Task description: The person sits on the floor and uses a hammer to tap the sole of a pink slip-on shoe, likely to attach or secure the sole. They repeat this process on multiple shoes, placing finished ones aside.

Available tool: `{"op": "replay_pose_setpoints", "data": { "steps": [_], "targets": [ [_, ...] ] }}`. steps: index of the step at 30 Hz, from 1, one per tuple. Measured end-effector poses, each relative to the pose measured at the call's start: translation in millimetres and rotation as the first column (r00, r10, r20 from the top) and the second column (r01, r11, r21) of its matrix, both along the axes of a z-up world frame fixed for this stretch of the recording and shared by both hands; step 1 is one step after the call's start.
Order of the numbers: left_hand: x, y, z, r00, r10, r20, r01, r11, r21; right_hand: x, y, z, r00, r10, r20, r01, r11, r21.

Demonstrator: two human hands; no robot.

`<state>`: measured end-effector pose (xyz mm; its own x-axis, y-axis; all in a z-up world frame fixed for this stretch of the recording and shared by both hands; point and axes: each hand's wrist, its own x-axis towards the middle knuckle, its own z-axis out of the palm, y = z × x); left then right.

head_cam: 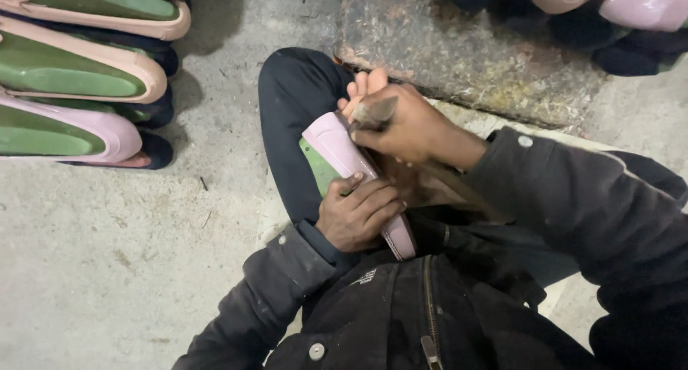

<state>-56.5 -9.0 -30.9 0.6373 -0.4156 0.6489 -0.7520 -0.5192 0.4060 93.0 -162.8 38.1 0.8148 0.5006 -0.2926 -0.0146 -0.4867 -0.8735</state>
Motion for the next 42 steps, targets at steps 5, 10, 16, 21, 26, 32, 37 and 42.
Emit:
{"op": "replay_pose_setpoints", "data": {
  "steps": [5, 10, 16, 21, 26, 32, 37, 42],
  "targets": [
    [7.8, 5.5, 24.2, 0.997, -0.049, -0.059, 0.051, 0.998, 0.036, 31.6, 14.0, 2.1, 0.995, 0.102, -0.022, -0.104, 0.981, -0.164],
    [0.3, 9.7, 6.0, 0.991, -0.098, -0.090, 0.105, 0.992, 0.067, 57.5, 29.5, 23.0, 0.951, 0.211, -0.228, -0.260, 0.941, -0.214],
    [5.4, 21.2, 8.2, 0.978, -0.206, -0.028, 0.208, 0.972, 0.113, 85.1, 53.6, 55.5, 0.753, 0.657, -0.043, -0.588, 0.641, -0.494],
    [23.7, 33.3, 54.3, 0.851, -0.428, -0.303, 0.422, 0.902, -0.091, 62.0, 32.2, 42.5, 0.900, 0.330, -0.287, -0.414, 0.853, -0.318],
    [49.8, 25.7, 29.3, 0.957, -0.078, -0.280, -0.058, 0.892, -0.449, -47.5, -10.6, -9.6, 0.909, -0.326, -0.259, 0.370, 0.918, 0.145],
    [61.6, 27.9, 17.9, 0.856, 0.091, -0.509, -0.443, 0.637, -0.630, -70.8, -17.5, -54.2, 0.626, -0.201, -0.754, 0.682, 0.610, 0.404],
    [70.2, 37.6, 85.8, 0.676, -0.373, -0.635, -0.497, 0.405, -0.767, -59.8, 12.4, 48.5, 0.796, 0.041, -0.604, 0.540, 0.403, 0.739],
    [95.5, 58.4, 127.1, 0.895, -0.081, -0.439, -0.245, 0.733, -0.635, -49.5, 30.2, 67.0, 0.871, -0.265, -0.414, 0.491, 0.444, 0.750]
  ]
}}
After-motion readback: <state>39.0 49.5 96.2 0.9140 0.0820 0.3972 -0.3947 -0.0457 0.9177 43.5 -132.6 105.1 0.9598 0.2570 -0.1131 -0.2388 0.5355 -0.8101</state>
